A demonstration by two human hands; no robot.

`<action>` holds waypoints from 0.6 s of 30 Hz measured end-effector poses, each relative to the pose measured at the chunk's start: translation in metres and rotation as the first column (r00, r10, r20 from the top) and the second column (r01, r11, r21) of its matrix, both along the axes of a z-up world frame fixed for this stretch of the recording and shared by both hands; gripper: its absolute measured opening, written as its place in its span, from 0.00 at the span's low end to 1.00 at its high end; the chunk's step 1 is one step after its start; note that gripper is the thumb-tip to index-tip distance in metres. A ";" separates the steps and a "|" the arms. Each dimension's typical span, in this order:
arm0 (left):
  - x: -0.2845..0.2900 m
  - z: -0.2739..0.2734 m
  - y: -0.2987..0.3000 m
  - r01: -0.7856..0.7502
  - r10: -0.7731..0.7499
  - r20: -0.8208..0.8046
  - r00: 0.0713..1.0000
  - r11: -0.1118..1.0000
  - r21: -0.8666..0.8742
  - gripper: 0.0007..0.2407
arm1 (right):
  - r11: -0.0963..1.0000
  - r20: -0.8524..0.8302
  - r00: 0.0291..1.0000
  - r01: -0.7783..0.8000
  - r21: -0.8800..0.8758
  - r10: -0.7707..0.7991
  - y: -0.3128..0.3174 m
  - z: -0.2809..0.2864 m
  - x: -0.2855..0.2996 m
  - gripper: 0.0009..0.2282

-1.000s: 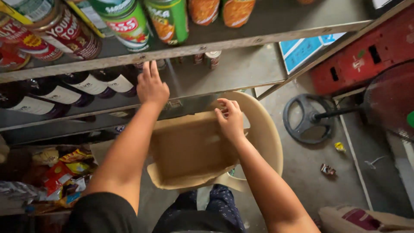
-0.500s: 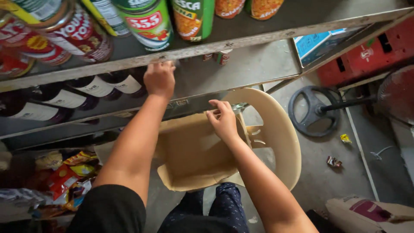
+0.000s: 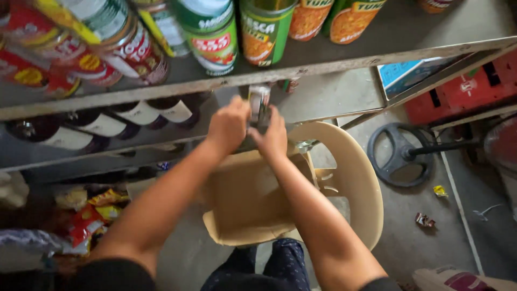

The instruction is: Stocking various canned goods from a cardboard box onto grocery store shelves.

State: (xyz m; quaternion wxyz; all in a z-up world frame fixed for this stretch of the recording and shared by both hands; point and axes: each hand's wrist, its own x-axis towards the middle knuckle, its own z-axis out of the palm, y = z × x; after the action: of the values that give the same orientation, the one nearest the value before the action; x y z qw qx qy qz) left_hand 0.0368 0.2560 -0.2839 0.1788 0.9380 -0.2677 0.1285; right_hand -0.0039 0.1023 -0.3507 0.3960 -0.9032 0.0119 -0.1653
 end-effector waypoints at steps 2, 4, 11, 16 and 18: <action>0.021 -0.012 -0.005 -0.064 0.066 0.104 0.992 0.998 -0.021 0.05 | 0.996 -0.073 0.994 0.079 -0.028 -0.081 0.006 0.002 0.017 0.41; 0.047 -0.006 -0.012 -0.112 0.118 0.214 0.970 0.993 -0.042 0.10 | 0.984 -0.135 0.976 0.168 -0.052 -0.173 0.011 0.007 0.036 0.39; 0.109 -0.063 0.016 -0.586 0.571 -0.249 0.782 0.810 0.019 0.17 | 0.951 -0.189 0.943 0.239 -0.195 -0.275 0.016 0.019 0.033 0.39; 0.137 -0.119 0.036 -0.604 0.591 -0.152 0.792 0.795 -0.056 0.20 | 0.937 -0.144 0.973 0.128 -0.326 -0.183 0.012 0.010 0.048 0.43; 0.156 -0.150 0.039 -0.634 0.614 -0.164 0.772 0.764 -0.120 0.19 | 0.898 -0.169 0.980 0.021 -0.440 -0.106 0.010 0.017 0.054 0.37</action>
State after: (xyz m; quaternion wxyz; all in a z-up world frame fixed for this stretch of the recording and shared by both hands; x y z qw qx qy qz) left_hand 0.1926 0.2952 -0.4343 0.2197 0.9607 0.0822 0.1486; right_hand 0.0505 0.1126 -0.3334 0.1752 -0.9795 0.0418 -0.0903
